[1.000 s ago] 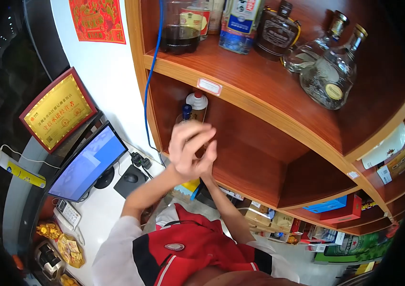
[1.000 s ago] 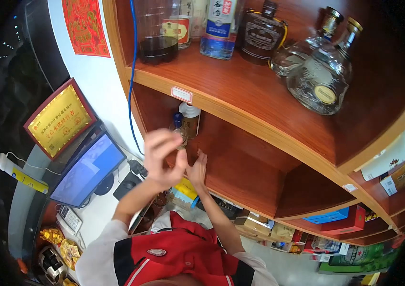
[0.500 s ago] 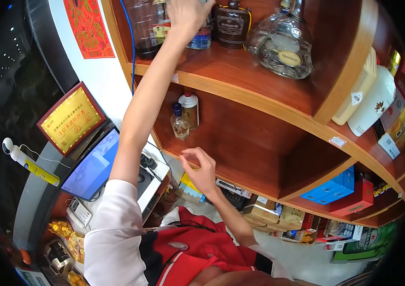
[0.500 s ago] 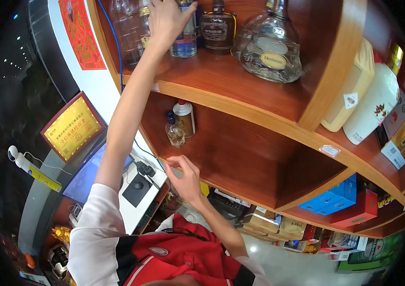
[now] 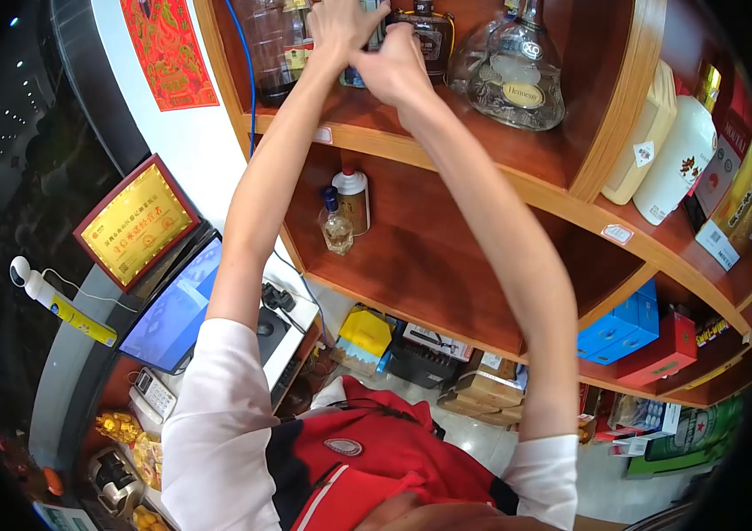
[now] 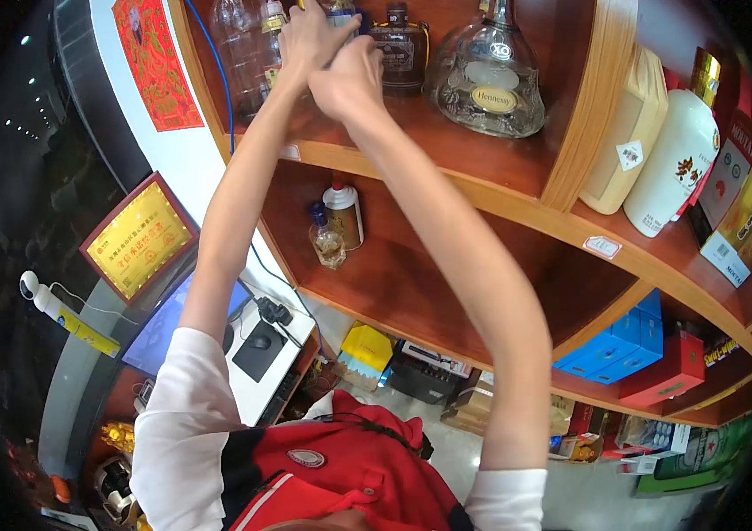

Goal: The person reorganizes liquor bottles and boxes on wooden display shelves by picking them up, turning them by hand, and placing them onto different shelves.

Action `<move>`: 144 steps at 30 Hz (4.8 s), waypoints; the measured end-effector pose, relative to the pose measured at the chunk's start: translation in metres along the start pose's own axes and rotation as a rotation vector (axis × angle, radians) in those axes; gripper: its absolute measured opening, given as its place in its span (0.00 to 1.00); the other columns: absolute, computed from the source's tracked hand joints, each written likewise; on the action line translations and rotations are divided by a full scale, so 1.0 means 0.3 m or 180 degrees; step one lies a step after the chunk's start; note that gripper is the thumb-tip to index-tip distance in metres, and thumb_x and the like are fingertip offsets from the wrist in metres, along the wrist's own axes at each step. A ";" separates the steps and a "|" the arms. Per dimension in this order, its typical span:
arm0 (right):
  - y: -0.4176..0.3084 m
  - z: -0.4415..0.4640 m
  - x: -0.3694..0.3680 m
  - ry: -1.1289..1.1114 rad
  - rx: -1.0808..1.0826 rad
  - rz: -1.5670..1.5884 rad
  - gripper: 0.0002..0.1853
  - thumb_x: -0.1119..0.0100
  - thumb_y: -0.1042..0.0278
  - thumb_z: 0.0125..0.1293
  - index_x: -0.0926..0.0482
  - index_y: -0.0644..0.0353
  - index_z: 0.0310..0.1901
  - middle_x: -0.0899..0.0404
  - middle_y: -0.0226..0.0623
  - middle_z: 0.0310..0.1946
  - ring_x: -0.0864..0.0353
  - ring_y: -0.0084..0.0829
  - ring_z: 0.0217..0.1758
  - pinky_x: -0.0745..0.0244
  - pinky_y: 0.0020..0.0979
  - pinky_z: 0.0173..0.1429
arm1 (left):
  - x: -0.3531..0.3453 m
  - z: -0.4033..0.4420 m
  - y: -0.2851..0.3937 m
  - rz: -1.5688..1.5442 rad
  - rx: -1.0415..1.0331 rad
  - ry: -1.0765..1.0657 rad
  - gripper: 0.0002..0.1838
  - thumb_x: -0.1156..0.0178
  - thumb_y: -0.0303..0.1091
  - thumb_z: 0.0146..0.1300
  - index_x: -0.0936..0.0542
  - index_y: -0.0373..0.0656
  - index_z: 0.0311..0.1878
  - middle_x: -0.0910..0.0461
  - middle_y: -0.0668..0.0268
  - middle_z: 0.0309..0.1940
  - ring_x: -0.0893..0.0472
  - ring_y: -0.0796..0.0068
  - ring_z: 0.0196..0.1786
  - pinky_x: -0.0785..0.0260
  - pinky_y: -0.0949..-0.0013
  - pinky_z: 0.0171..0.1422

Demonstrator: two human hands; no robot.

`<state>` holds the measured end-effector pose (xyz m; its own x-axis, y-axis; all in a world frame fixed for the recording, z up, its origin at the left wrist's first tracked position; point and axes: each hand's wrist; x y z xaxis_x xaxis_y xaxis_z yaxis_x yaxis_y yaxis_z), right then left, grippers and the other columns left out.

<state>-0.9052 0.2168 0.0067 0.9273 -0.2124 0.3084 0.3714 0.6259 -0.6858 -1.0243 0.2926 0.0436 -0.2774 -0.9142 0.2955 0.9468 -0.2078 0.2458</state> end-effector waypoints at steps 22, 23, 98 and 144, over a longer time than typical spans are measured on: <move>-0.077 -0.409 0.129 0.1583 0.2279 -0.0940 0.36 0.22 0.78 0.48 0.21 0.58 0.63 0.22 0.43 0.53 0.24 0.49 0.58 0.25 0.48 0.61 | 0.563 -0.319 0.048 -0.4014 -0.0392 -0.0170 0.47 0.22 0.39 0.63 0.44 0.39 0.75 0.27 0.53 0.64 0.23 0.61 0.68 0.24 0.57 0.68; -0.059 -0.482 0.129 0.1551 0.2266 -0.0840 0.37 0.21 0.77 0.47 0.19 0.55 0.64 0.22 0.41 0.55 0.25 0.50 0.58 0.26 0.48 0.61 | 0.566 -0.381 0.027 -0.4297 -0.0411 -0.0237 0.50 0.20 0.41 0.59 0.43 0.40 0.75 0.28 0.52 0.66 0.23 0.59 0.68 0.25 0.56 0.69; 1.113 -0.973 -0.435 0.0118 -0.1109 -0.0156 0.30 0.25 0.68 0.65 0.29 0.67 0.64 0.20 0.50 0.51 0.18 0.45 0.55 0.20 0.42 0.57 | 0.308 -0.273 0.070 -0.2047 -0.1038 -0.0676 0.32 0.17 0.37 0.51 0.19 0.34 0.56 0.16 0.52 0.52 0.16 0.61 0.46 0.22 0.62 0.52; -0.085 -0.382 0.227 0.0922 0.1550 -0.0100 0.45 0.17 0.66 0.52 0.33 0.69 0.70 0.21 0.56 0.57 0.19 0.57 0.60 0.22 0.47 0.63 | 0.724 -0.201 0.241 -0.3349 -0.0198 -0.1102 0.53 0.16 0.27 0.48 0.37 0.42 0.76 0.23 0.58 0.62 0.22 0.66 0.66 0.27 0.62 0.71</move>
<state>-0.8461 0.1004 -0.0304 0.9168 -0.3907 0.0832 0.3979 0.8753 -0.2749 -1.0061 0.0581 0.0697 -0.9693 -0.1267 0.2109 0.2159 -0.8492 0.4819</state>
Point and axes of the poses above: each hand's wrist, its own z-axis towards the middle knuckle, its own x-axis out of the back of the hand, y = z × x
